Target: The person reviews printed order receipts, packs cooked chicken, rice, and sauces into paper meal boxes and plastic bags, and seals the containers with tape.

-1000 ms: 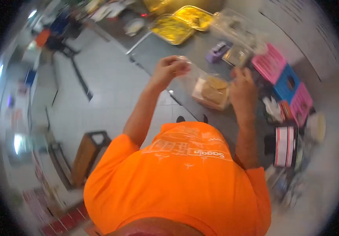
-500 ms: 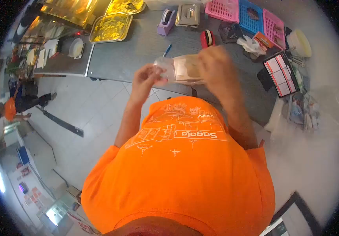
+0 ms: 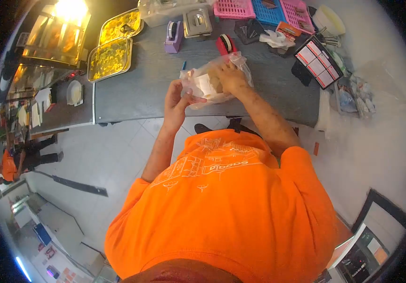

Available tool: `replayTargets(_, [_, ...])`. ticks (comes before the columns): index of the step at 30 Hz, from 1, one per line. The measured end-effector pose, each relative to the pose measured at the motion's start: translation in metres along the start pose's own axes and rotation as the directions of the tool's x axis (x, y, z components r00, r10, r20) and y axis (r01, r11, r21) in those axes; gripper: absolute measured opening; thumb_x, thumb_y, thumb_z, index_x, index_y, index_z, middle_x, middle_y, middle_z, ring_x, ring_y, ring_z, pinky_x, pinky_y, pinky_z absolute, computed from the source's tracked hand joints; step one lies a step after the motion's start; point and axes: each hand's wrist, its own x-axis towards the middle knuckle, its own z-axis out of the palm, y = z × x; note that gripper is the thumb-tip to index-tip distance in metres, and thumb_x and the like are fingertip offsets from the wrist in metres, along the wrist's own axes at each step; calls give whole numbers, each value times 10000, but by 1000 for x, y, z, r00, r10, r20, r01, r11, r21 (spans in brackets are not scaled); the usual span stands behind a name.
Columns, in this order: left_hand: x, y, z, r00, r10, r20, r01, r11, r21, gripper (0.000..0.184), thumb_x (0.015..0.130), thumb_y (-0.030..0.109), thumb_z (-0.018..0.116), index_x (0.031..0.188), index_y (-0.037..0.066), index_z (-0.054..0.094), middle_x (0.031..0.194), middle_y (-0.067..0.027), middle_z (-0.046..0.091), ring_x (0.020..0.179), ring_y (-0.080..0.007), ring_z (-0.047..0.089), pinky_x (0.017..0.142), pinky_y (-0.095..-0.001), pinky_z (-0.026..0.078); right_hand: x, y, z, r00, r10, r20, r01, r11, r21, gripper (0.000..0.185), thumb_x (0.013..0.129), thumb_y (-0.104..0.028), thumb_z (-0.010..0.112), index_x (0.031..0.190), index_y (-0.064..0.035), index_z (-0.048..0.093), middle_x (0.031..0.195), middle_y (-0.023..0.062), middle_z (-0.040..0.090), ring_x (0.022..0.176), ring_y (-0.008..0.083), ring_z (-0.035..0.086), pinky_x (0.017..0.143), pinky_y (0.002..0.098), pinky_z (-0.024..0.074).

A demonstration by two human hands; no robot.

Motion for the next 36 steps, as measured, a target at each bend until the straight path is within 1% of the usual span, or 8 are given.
replayTargets(10, [3, 6, 7, 958, 95, -271, -39, 978, 205, 286, 1006, 168, 490, 1242, 35, 400, 1125, -139, 607, 877, -291, 694, 871, -395, 508, -83, -1, -128, 965, -44, -260, 73, 992, 103, 698, 752, -222, 752, 1383, -179, 457, 1361, 175, 495, 1283, 379, 468, 1020, 442, 448])
replayTargets(12, [2, 17, 9, 940, 71, -333, -1, 979, 205, 279, 1004, 176, 497, 1227, 24, 428, 1094, -136, 624, 859, -262, 695, 873, -389, 503, -107, 28, -196, 947, -219, -235, 316, 769, 556, 610, 767, -230, 742, 1328, -144, 520, 1250, 185, 587, 1215, 376, 531, 992, 432, 456])
replayTargets(16, [2, 45, 28, 777, 519, -356, 44, 520, 853, 248, 936, 154, 602, 1102, -27, 571, 1062, -137, 642, 975, -262, 632, 915, -371, 454, -70, 170, -207, 835, 154, -528, 12, 955, 297, 240, 859, -189, 634, 1072, -90, 677, 1112, 137, 673, 1027, 320, 640, 863, 425, 504])
replayTargets(19, [8, 56, 65, 638, 691, -339, 56, 397, 916, 242, 897, 128, 622, 1083, -25, 597, 1041, -135, 650, 1022, -270, 599, 956, -375, 425, 7, 314, -83, 971, 241, 12, -241, 967, 80, 218, 886, -192, 592, 1043, -77, 691, 1079, 157, 686, 997, 347, 659, 847, 457, 523])
replayTargets(21, [19, 60, 91, 640, 720, -269, 20, 334, 942, 244, 859, 101, 637, 1071, -16, 602, 1027, -140, 649, 999, -280, 608, 933, -384, 443, 13, 339, -39, 958, 194, -209, -193, 981, 26, 235, 874, -204, 594, 1037, -63, 689, 1042, 192, 681, 998, 363, 653, 840, 470, 526])
replayTargets(24, [48, 38, 131, 697, 702, -143, -182, 367, 912, 297, 764, 57, 685, 1046, 5, 608, 998, -154, 643, 947, -309, 621, 850, -391, 489, 0, 338, -37, 772, 55, -633, 62, 985, 160, 193, 813, -200, 634, 794, -12, 671, 887, 206, 655, 851, 389, 631, 738, 495, 492])
replayTargets(30, [125, 1, 226, 816, 466, 343, -565, 518, 642, 187, 860, 230, 696, 925, 73, 618, 895, -81, 626, 849, -273, 610, 734, -383, 472, 4, 357, -29, 917, -89, -389, 246, 894, 375, 239, 798, -74, 657, 1031, -20, 661, 1132, 160, 632, 1185, 344, 505, 1029, 458, 384])
replayTargets(36, [198, -173, 259, 970, -190, 152, 90, 861, 500, 447, 844, 268, 708, 1169, 18, 529, 1168, -173, 561, 1113, -323, 544, 929, -433, 448, 15, 377, -28, 957, 114, -267, 27, 881, 473, 170, 807, -96, 691, 912, 31, 649, 983, 178, 651, 1003, 351, 600, 860, 454, 457])
